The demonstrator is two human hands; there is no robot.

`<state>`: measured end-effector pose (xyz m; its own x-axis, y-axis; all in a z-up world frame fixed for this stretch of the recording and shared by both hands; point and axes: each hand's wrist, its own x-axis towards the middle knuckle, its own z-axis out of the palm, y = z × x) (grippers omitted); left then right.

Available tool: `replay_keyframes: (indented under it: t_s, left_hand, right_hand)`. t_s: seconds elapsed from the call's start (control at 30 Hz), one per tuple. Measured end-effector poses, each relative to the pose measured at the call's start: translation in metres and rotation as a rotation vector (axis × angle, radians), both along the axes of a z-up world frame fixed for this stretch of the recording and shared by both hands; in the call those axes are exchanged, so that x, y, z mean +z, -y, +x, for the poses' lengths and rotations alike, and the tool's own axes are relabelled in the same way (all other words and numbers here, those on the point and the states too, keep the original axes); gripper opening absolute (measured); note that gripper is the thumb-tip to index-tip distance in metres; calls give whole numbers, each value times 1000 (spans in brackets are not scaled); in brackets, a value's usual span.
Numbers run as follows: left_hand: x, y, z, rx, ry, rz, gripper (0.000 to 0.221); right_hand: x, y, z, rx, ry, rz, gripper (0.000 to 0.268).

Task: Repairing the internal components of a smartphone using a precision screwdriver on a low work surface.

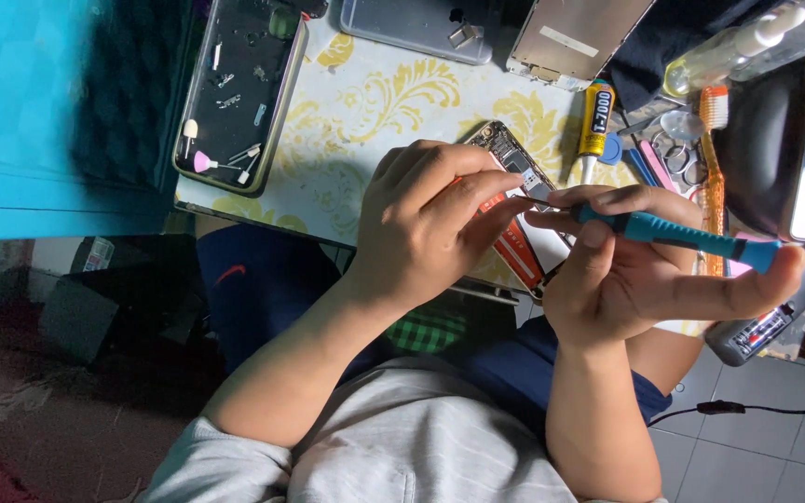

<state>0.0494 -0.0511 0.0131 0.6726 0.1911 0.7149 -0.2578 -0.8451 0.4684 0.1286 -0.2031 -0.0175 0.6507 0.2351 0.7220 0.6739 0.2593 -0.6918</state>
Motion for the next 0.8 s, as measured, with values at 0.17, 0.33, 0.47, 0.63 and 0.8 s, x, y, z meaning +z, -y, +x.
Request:
replay_keyframes:
  t_s: [0.17, 0.33, 0.47, 0.63, 0.8]
  left_hand:
    - [4, -7, -16, 144, -47, 113, 18]
    - [-11, -19, -35, 199, -166, 120, 24]
    - [-14, -23, -40, 151, -254, 84, 37]
    - [-19, -25, -42, 192, -320, 195, 54]
    - [-14, -30, -40, 187, -387, 212, 63]
  right_hand:
    - [0, 0, 0, -6, -14, 19, 79]
    - [5, 9, 1, 68, -150, -136, 91]
    - [35, -9, 15, 184, 18, -358, 92]
    - [42, -37, 21, 262, 112, -426, 79]
    - [34, -42, 19, 253, 79, -509, 75]
